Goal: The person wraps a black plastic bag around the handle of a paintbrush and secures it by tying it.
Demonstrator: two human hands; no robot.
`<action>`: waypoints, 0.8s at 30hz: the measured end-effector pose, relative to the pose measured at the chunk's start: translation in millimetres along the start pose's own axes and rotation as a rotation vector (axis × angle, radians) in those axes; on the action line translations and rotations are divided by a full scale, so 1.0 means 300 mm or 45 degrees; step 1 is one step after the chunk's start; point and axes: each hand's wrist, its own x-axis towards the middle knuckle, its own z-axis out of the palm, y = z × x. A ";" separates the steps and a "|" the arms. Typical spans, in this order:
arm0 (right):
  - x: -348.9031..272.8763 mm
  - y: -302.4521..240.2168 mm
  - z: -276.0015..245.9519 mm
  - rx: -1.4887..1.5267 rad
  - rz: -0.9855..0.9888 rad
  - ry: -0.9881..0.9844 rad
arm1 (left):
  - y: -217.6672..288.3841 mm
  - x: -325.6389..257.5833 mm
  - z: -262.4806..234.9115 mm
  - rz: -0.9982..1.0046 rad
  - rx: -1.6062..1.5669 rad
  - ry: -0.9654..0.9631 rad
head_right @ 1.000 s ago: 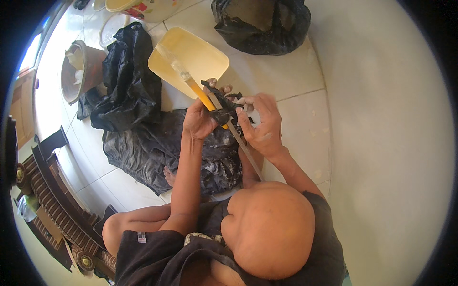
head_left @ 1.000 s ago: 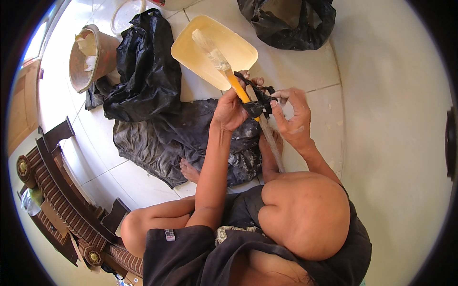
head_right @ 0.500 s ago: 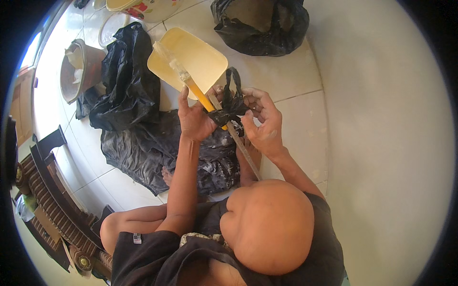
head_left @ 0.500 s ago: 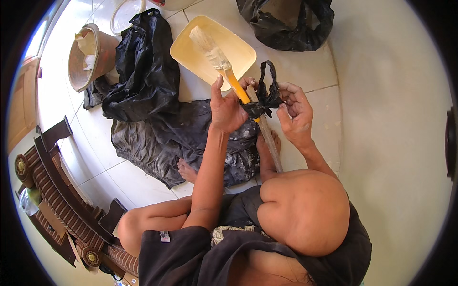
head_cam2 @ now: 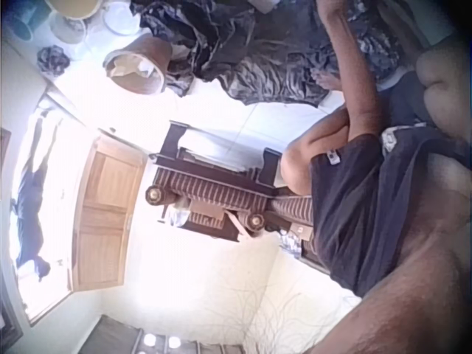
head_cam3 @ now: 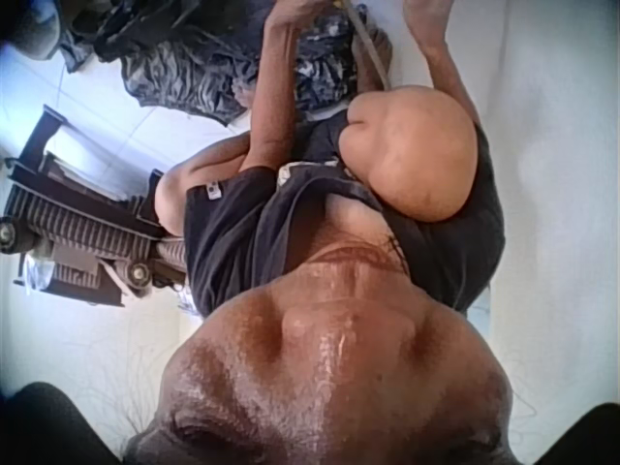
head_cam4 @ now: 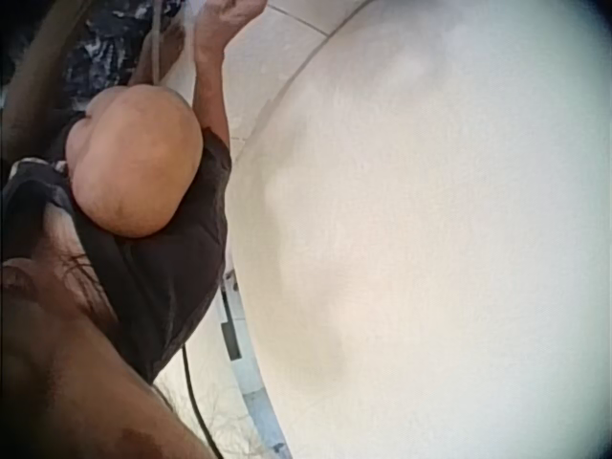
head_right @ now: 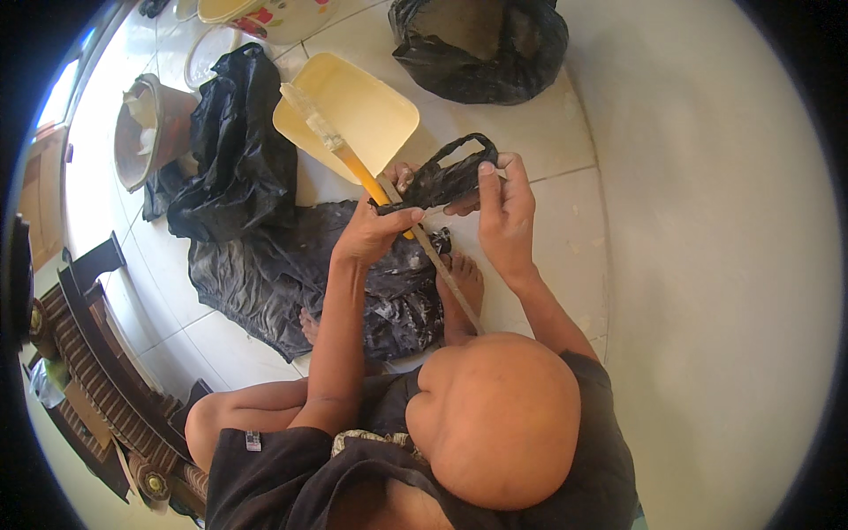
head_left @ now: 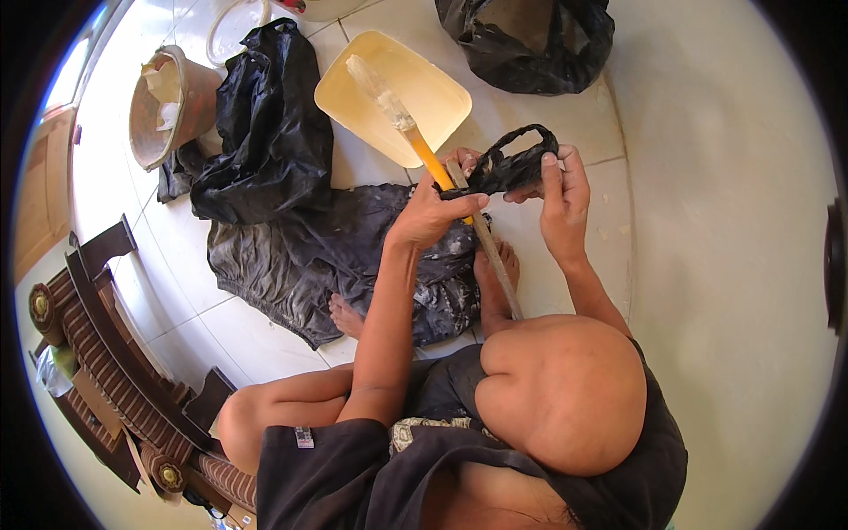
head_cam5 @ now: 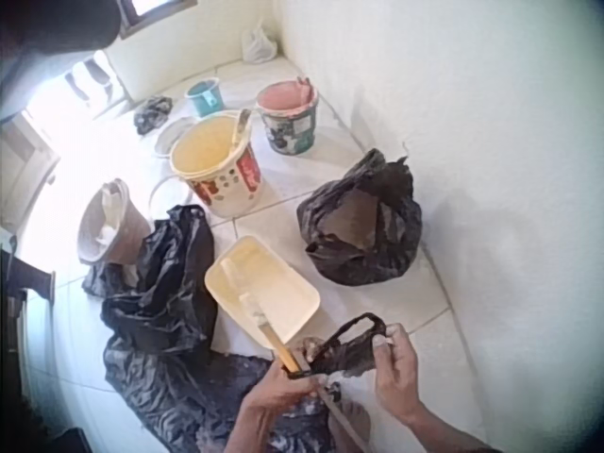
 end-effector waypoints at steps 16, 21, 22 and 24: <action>-0.098 0.113 -0.017 0.640 0.490 0.037 | 0.010 0.005 0.015 -0.053 0.030 0.024; -0.082 0.045 0.007 0.044 0.293 -0.108 | 0.023 0.009 0.024 0.012 0.100 -0.033; -0.071 0.023 0.018 -0.019 0.293 -0.104 | 0.025 0.010 0.023 -0.008 0.120 -0.056; -0.074 0.038 0.030 -0.116 0.008 -0.020 | 0.020 0.009 0.013 -0.048 0.159 -0.102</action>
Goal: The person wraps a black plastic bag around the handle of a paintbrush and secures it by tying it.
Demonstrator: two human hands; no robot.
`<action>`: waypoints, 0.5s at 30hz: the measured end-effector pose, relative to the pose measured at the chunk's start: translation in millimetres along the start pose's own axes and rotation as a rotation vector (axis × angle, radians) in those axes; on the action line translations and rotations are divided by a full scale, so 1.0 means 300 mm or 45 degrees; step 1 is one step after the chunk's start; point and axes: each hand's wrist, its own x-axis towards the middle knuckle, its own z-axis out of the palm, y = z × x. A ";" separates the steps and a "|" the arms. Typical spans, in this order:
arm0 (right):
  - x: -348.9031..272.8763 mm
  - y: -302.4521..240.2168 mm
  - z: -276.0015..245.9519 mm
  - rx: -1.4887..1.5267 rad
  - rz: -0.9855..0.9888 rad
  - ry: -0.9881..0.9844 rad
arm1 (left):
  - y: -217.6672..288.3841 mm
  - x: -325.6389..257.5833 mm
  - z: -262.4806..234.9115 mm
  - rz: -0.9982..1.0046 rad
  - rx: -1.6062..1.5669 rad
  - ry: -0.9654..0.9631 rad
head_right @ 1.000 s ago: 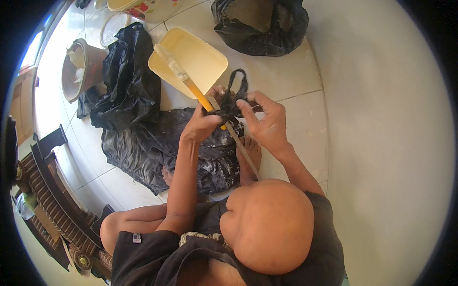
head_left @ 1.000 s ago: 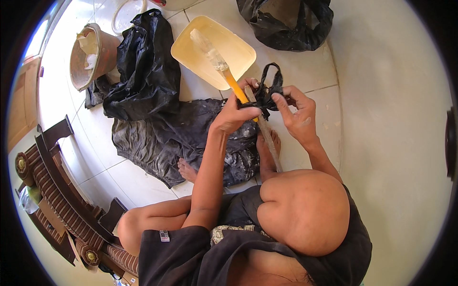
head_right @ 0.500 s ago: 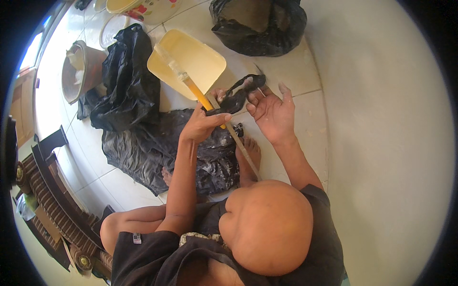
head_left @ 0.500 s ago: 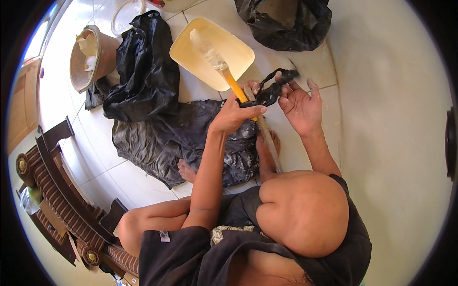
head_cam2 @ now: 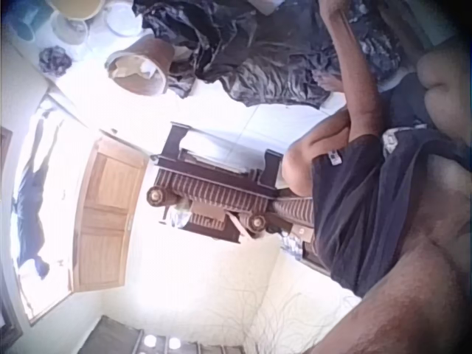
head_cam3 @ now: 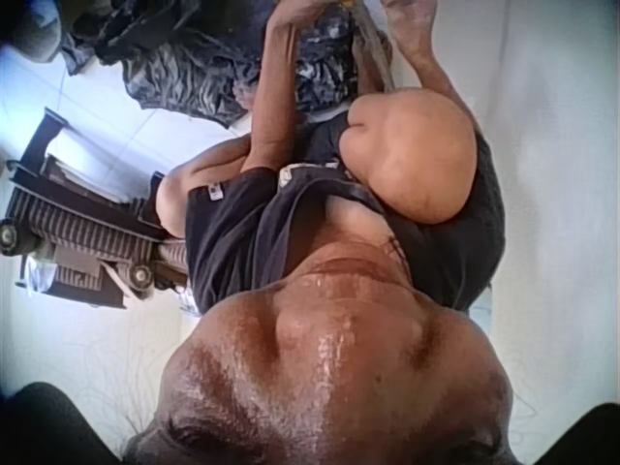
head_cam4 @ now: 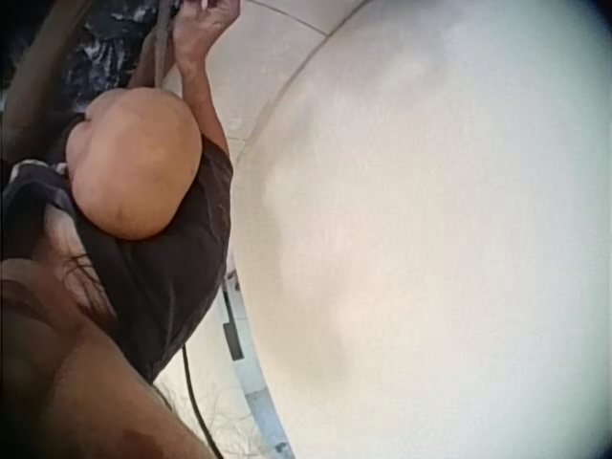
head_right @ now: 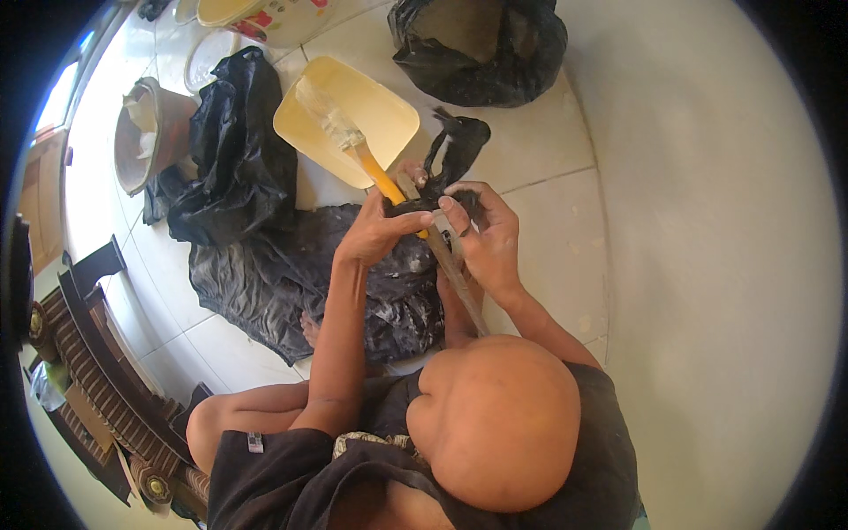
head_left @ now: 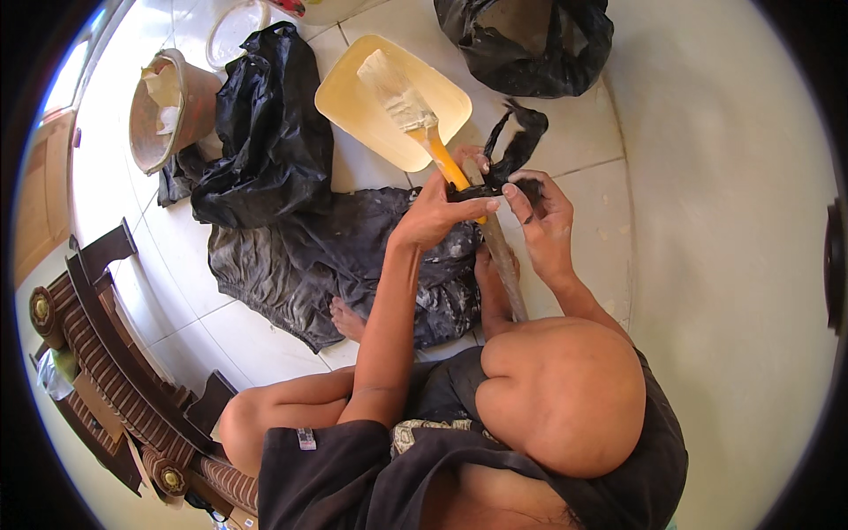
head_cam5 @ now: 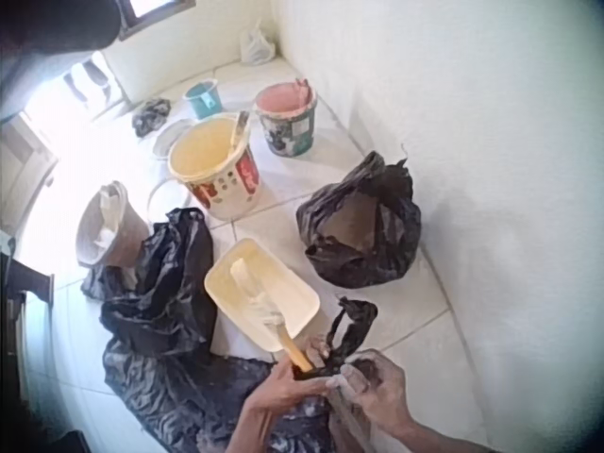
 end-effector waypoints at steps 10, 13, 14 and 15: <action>0.119 -0.016 -0.065 -1.112 -1.213 -0.169 | -0.020 0.002 -0.046 -0.017 -1.122 -0.379; 0.138 -0.049 -0.062 -1.020 -1.194 -0.265 | -0.022 0.006 -0.043 -0.060 -1.140 -0.245; 0.136 -0.042 -0.067 -0.945 -1.185 -0.264 | -0.029 0.013 -0.046 -0.077 -1.157 -0.199; 0.134 -0.037 -0.071 -0.870 -1.175 -0.263 | -0.055 0.022 -0.056 -0.061 -1.161 -0.285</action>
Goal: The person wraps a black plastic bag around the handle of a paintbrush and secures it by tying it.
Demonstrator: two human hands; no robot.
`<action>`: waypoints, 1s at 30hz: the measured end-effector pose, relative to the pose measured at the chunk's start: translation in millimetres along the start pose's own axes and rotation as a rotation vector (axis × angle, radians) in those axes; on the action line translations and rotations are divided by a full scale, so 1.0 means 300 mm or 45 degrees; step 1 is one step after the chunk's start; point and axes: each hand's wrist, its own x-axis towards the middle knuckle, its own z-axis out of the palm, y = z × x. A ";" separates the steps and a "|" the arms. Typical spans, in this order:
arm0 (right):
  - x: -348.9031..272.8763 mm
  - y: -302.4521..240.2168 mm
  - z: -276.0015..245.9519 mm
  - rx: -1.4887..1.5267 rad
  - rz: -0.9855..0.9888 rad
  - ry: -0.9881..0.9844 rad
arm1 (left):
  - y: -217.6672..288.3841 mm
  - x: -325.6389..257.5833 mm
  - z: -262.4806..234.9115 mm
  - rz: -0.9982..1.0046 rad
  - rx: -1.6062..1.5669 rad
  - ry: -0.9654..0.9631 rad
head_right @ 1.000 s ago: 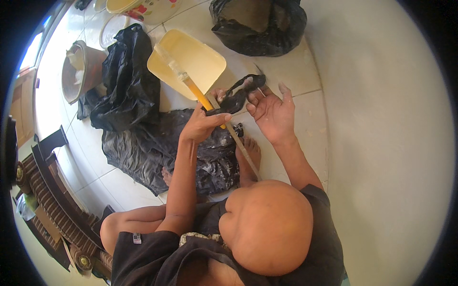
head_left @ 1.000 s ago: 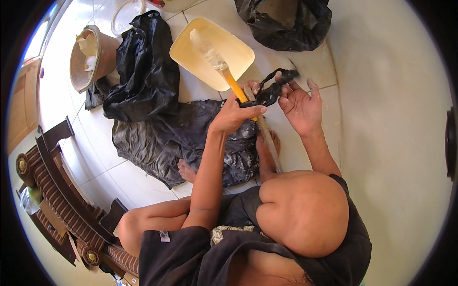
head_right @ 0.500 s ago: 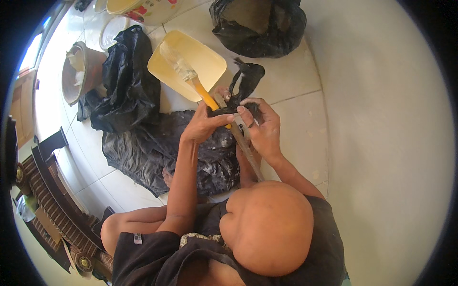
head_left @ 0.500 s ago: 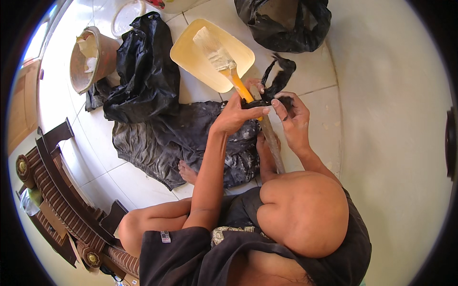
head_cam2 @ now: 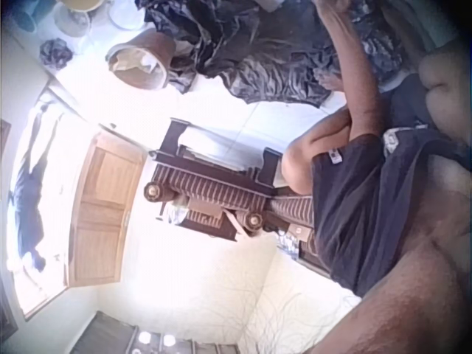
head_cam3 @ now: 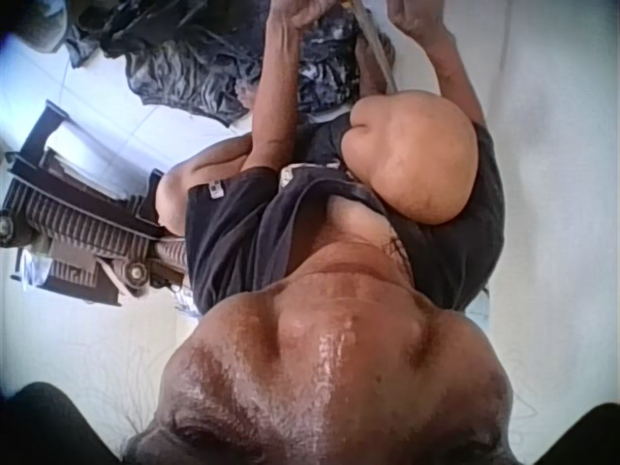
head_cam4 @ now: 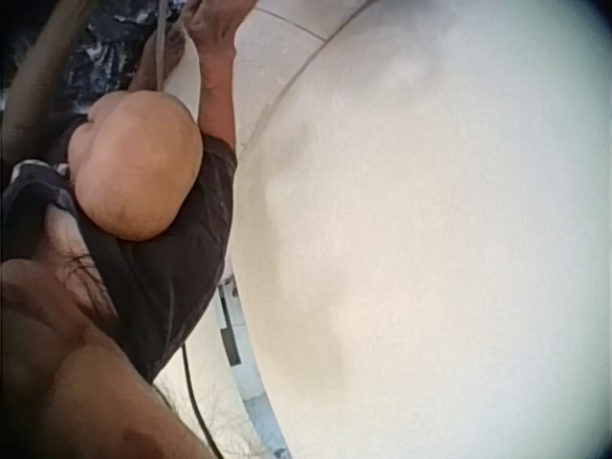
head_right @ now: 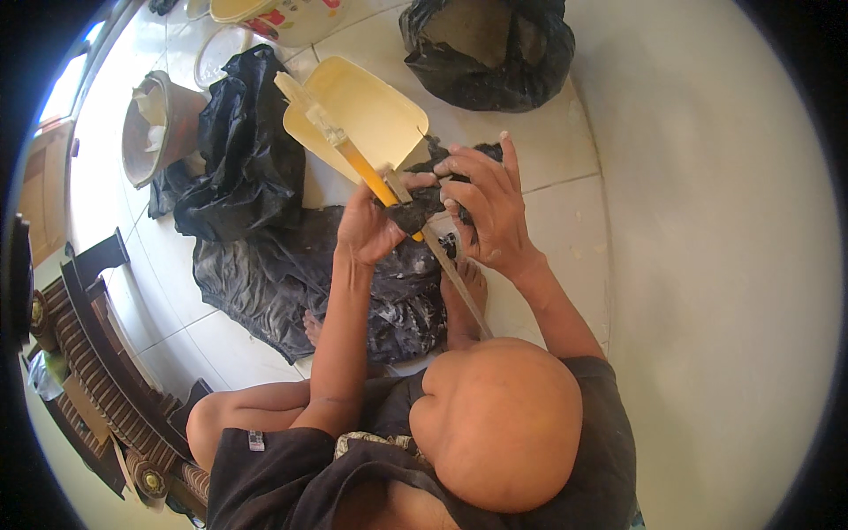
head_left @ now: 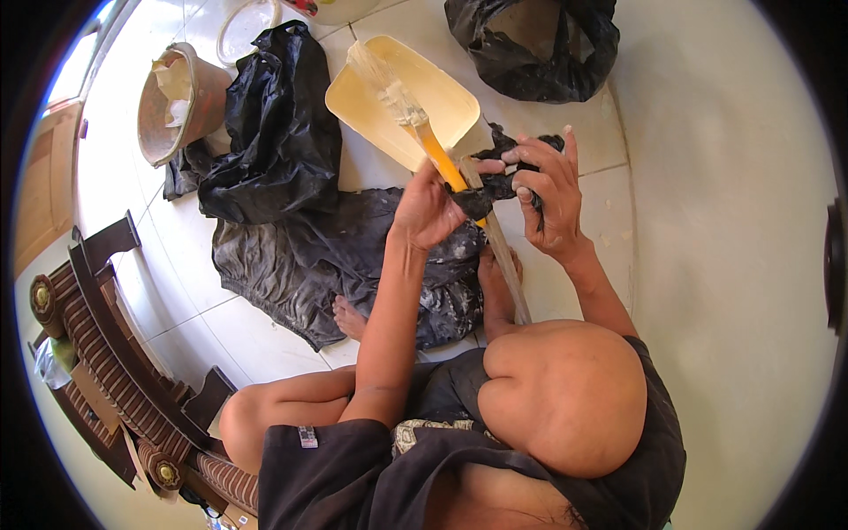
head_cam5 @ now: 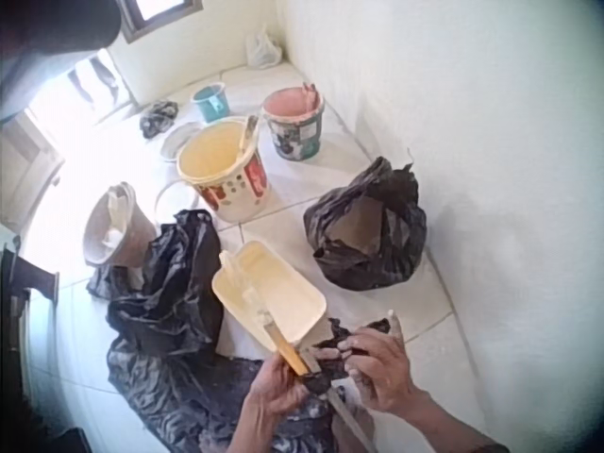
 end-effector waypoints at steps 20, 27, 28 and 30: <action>-0.042 -0.168 0.040 1.467 0.851 0.427 | -0.005 -0.012 0.012 -0.067 -0.020 0.093; -0.008 -0.149 0.040 1.387 1.205 0.650 | -0.046 0.009 0.065 0.203 0.143 0.390; -0.006 -0.153 0.049 1.156 1.115 0.694 | -0.047 0.015 0.067 0.209 0.187 0.453; -0.009 -0.142 0.030 0.504 0.810 0.619 | -0.047 0.023 0.068 0.221 0.249 0.515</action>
